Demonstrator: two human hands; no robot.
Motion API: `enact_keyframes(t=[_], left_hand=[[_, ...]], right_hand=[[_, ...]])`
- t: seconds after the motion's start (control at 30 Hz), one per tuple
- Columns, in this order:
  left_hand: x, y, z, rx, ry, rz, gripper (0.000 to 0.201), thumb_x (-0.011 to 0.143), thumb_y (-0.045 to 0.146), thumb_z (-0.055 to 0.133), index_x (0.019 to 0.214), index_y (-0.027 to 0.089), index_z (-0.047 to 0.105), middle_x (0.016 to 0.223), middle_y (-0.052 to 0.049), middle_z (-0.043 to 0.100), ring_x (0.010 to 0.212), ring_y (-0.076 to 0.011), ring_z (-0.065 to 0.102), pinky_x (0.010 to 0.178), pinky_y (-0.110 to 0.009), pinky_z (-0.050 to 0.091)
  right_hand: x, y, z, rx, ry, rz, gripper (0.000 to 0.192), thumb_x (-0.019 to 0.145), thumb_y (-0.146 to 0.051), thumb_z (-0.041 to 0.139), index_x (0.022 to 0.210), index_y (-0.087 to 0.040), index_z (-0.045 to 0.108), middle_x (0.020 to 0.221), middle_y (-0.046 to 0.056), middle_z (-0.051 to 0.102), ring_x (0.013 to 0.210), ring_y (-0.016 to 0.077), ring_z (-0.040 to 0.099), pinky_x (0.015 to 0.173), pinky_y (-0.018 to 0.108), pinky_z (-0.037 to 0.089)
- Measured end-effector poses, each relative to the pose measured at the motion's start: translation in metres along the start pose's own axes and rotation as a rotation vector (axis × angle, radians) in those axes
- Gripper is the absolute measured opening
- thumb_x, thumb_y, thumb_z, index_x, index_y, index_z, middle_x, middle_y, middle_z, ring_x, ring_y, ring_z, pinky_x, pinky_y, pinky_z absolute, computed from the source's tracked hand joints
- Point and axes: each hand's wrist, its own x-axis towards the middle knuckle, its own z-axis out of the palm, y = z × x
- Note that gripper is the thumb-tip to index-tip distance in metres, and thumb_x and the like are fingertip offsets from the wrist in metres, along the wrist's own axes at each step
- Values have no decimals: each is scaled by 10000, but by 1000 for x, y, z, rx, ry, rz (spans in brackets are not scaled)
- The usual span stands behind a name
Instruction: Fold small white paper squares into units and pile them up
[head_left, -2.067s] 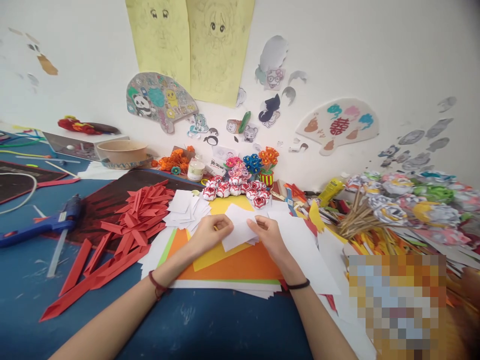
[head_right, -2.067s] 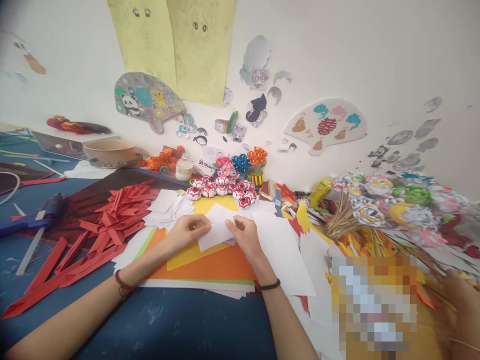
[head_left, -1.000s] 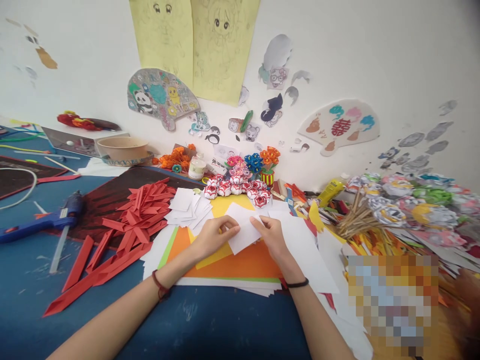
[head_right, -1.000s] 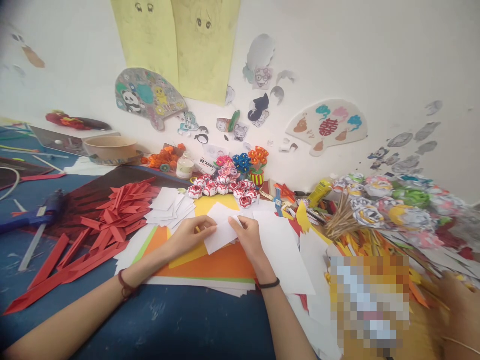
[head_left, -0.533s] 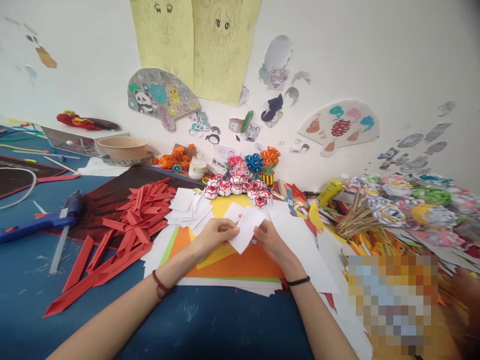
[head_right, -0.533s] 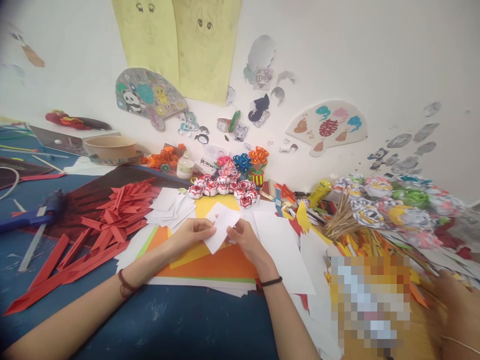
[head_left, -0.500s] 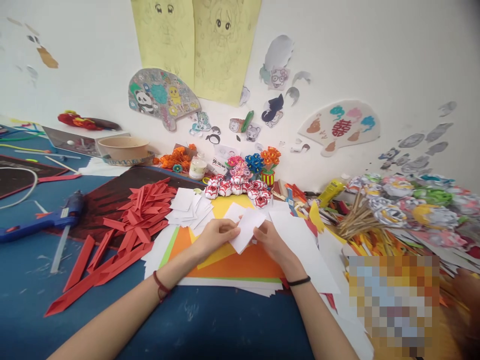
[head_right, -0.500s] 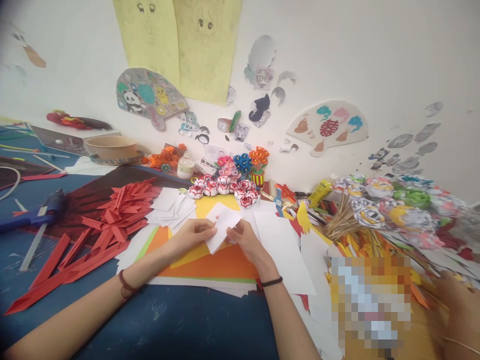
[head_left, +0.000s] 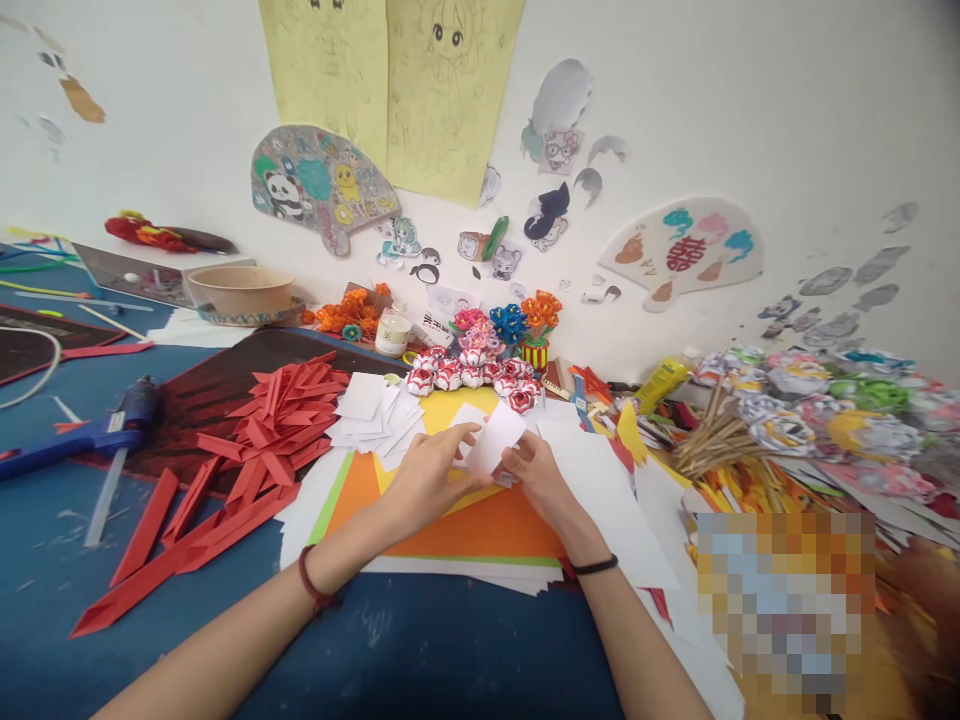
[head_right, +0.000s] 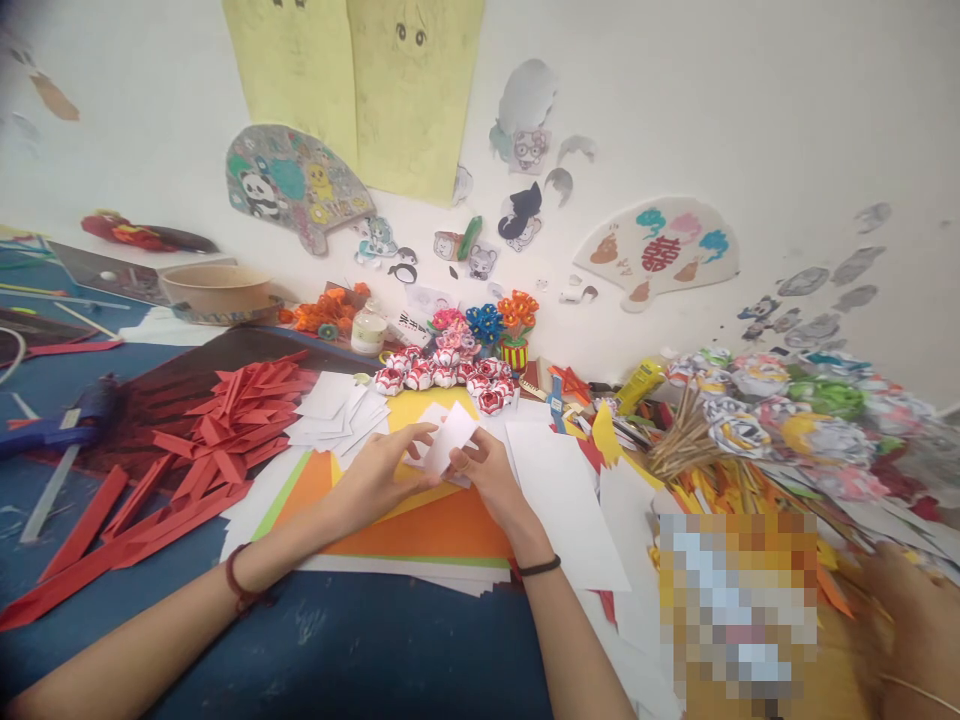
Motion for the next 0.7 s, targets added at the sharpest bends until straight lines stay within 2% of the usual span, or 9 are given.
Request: enact_keyframes(t=[0.17, 0.43, 0.53, 0.7], left_hand=[[-3, 5, 1, 89, -14, 21, 539, 766, 374, 641, 1248, 269, 424, 1132, -50, 612, 898, -217, 615, 860, -380, 386], [1, -2, 0, -111, -44, 42, 534, 780, 283, 632, 1265, 292, 409, 1081, -17, 635, 813, -167, 608, 776, -304, 443], [1, -3, 0, -139, -56, 36, 551, 777, 285, 628, 1280, 283, 403, 1103, -35, 623, 808, -170, 599, 760, -302, 451], [-1, 0, -2, -185, -108, -3, 526, 772, 313, 624, 1260, 281, 430, 1126, -36, 613, 715, -147, 597, 739, -300, 455]], right_hand=[[0, -1, 3, 19, -21, -12, 525, 705, -415, 720, 1162, -204, 570, 1022, 84, 638, 775, 189, 614, 639, 294, 511], [-1, -4, -4, -41, -21, 3, 569, 721, -430, 707, 1204, -174, 551, 773, 38, 644, 609, 137, 579, 586, 261, 482], [-1, -6, -4, -52, -39, 11, 592, 713, -450, 708, 1214, -174, 551, 749, 31, 634, 625, 143, 579, 597, 262, 480], [-2, -6, -3, -82, -42, 10, 626, 699, -491, 701, 1221, -181, 550, 831, 58, 651, 648, 155, 577, 610, 278, 481]])
